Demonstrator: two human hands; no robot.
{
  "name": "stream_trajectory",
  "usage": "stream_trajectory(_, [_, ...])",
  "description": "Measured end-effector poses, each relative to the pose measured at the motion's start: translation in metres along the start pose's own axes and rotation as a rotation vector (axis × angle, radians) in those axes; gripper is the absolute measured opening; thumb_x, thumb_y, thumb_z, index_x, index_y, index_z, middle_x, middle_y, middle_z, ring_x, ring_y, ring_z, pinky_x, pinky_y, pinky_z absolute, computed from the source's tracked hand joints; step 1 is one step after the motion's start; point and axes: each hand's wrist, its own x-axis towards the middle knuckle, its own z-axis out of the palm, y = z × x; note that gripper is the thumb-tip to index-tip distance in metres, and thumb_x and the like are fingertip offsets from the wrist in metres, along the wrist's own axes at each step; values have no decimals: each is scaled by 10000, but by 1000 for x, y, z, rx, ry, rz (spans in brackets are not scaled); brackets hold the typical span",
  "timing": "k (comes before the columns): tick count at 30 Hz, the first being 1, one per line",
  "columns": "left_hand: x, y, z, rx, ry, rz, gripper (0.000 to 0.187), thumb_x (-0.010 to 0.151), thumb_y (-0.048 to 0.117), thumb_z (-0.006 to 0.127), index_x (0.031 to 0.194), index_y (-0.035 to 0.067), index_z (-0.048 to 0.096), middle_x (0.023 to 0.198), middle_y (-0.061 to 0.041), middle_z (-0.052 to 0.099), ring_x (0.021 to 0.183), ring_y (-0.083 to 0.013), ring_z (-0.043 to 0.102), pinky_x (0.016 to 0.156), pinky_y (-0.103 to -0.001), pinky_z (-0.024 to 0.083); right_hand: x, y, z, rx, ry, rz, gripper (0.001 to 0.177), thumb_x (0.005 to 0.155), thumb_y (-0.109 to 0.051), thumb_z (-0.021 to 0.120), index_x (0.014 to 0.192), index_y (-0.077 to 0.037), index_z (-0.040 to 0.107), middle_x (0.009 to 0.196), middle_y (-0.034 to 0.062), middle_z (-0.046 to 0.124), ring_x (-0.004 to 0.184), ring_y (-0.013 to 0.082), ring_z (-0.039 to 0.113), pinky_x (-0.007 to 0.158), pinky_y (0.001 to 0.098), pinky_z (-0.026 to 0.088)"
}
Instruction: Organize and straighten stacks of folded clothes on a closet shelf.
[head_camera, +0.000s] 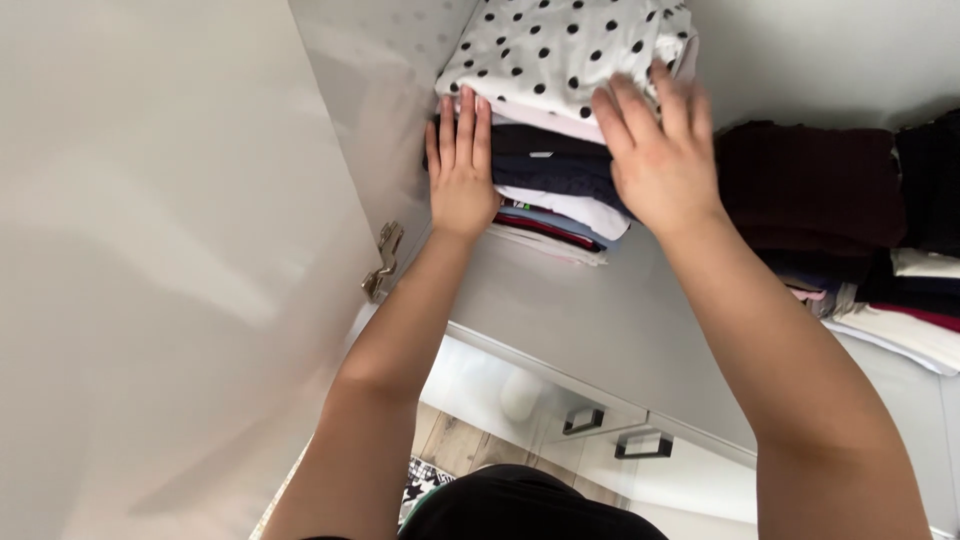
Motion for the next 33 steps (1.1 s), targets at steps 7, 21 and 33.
stream_trajectory(7, [-36, 1, 16, -136, 256, 139, 887, 862, 8, 645, 1645, 102, 240, 1732, -95, 161, 1621, -366, 109, 1311, -611, 118, -44, -40, 15, 32, 120, -344, 569, 1007, -364, 634, 1558, -249, 558, 1659, -8, 395, 1535, 345, 256, 1071, 704, 283])
stream_trajectory(21, [-4, -2, -19, -62, 26, 74, 866, 852, -158, 518, 1644, 142, 338, 1733, -21, 249, 1616, -275, 213, 1319, -542, 162, -26, 6, 0, 265, -214, -268, 630, 939, -223, 626, 1552, -332, 526, 1626, -68, 487, 1534, 211, 405, 1292, 585, 220])
stream_trajectory(33, [-52, 45, -26, -496, 76, 218, 296, 864, 32, 705, 1151, 102, 698, 1271, -55, 670, 1212, -277, 654, 1079, -409, 544, -7, -9, -13, -19, 7, -45, 816, 867, -275, 819, 1611, -113, 526, 1740, 56, 364, 1581, 386, 284, 1251, 701, 175])
